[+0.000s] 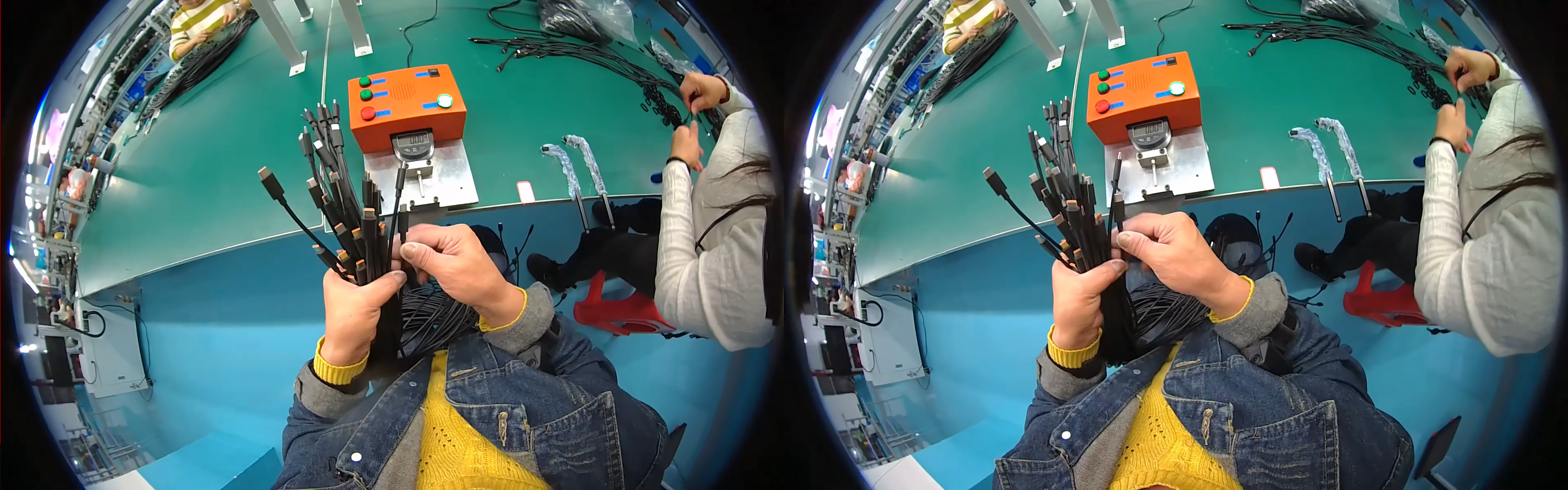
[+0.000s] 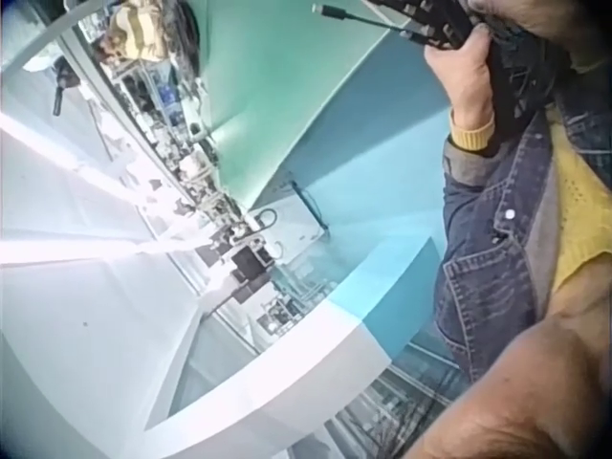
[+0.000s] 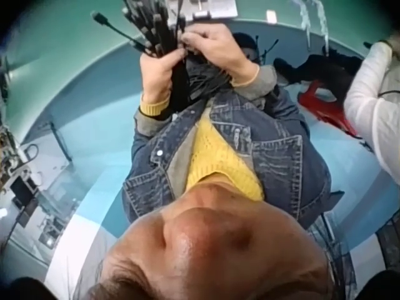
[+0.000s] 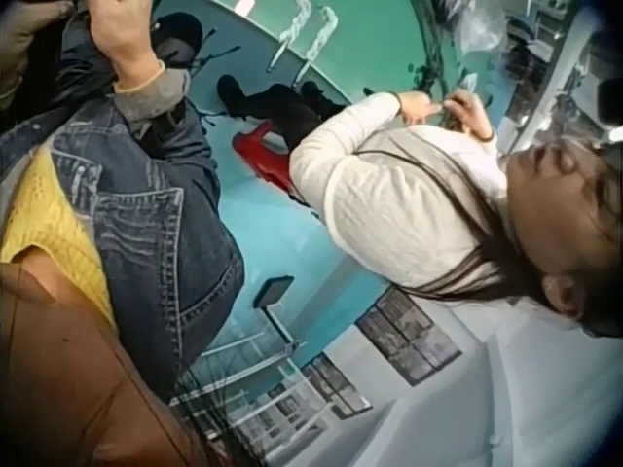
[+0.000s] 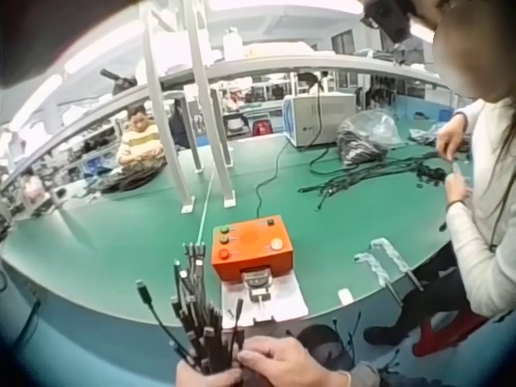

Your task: The person holds a bundle of cables and repeatedly inserts the connector of each cable into a testing machine, pulling it to test the strength of the connection. After each test, the person removes the cable and selects the next one from the bundle to repeat the process.

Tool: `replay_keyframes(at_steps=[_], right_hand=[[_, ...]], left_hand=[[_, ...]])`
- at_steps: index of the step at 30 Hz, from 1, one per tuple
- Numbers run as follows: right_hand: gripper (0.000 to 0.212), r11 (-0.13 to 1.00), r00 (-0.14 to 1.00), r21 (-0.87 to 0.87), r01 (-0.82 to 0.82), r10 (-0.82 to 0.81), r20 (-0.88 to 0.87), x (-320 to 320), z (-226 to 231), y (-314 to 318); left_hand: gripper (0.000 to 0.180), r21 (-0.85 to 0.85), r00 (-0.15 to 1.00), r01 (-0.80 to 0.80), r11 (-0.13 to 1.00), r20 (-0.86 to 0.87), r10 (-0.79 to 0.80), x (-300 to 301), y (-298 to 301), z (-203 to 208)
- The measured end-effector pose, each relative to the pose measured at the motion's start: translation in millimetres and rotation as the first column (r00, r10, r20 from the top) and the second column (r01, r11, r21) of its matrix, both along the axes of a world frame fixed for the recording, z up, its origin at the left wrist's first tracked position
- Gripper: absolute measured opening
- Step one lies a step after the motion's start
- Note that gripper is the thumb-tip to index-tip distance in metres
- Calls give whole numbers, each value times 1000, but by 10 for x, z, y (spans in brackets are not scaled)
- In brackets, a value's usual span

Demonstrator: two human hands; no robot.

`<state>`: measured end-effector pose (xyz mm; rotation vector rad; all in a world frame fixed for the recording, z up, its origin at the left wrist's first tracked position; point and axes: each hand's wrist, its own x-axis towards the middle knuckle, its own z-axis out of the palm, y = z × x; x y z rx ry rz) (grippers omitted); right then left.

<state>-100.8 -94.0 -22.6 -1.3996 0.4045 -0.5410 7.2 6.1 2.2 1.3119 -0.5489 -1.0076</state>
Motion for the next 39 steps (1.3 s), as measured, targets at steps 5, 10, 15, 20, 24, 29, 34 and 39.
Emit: replay_keyframes(at_steps=[5, 10, 15, 20, 24, 29, 34, 39], right_hand=[[23, 963, 986, 250, 105, -133, 100, 27, -57, 109], [24, 796, 972, 601, 69, -189, 138, -147, -187, -15], [24, 876, 977, 436, 206, -211, -38, -199, -384, -96], [24, 941, 934, 85, 328, -309, -178, -120, -463, -45], [23, 939, 939, 121, 321, -300, -168, -61, -505, -74], [23, 928, 932, 120, 353, -338, -127, -7, -585, -55], [23, 904, 926, 204, 376, -356, -128, 49, -566, -42], [23, 888, 938, 302, 346, -332, -100, 81, -518, -78]], left_hand=[[30, 5, 1000, -24, 1000, -11, 24, 38, -6, -45], [34, -140, 981, -194, 971, -57, 188, 193, 10, 61], [36, -333, 973, -226, 915, -125, 195, 237, 29, 42], [35, -288, 965, -232, 929, -186, 183, 160, 89, -93], [35, -276, 966, -222, 935, -193, 172, 167, 74, -105], [35, -267, 966, -207, 941, -209, 153, 158, 61, -103], [34, -263, 970, -177, 948, -209, 123, 165, 57, -105], [34, -234, 978, -144, 961, -185, 102, 155, 62, -65]])
